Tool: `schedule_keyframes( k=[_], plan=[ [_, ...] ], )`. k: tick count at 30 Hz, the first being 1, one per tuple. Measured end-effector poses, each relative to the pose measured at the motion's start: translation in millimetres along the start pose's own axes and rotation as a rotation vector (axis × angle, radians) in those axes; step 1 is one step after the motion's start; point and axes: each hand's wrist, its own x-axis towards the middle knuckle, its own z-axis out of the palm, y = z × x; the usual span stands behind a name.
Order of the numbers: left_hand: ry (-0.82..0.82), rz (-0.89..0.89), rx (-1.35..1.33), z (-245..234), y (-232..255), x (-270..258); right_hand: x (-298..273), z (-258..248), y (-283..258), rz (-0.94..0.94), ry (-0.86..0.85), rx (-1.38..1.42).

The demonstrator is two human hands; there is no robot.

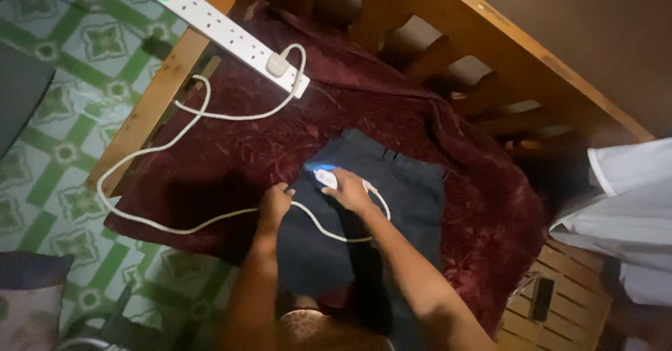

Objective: The person irons a white shirt on a hanger, then removes it and hangs it. They then take a dark pair of shorts, unfold them, and iron them on a wooden bench covered with a maroon cloth. The person folds the shorts after ironing.

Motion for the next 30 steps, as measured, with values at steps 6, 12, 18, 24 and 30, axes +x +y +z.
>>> schedule_keyframes(
  k=[6, 12, 18, 24, 30],
  plan=[
    [-0.012, -0.052, -0.039, -11, 11, -11, -23, -19, 8, 0.306, -0.017, 0.046],
    [-0.033, -0.130, -0.004, -23, 25, -22, -98, -44, 106, 0.399, 0.261, 0.269],
    [-0.024, -0.102, 0.001, -17, 22, -16, -171, -84, 149, 0.634, 0.444, 0.239],
    [-0.049, -0.094, -0.033, -36, 72, -22, -149, -63, 100, 0.517, 0.358, 0.349],
    [-0.025, 0.050, -0.074, -4, 93, 4, -75, -31, 11, 0.372, 0.128, 0.091]
  ],
)
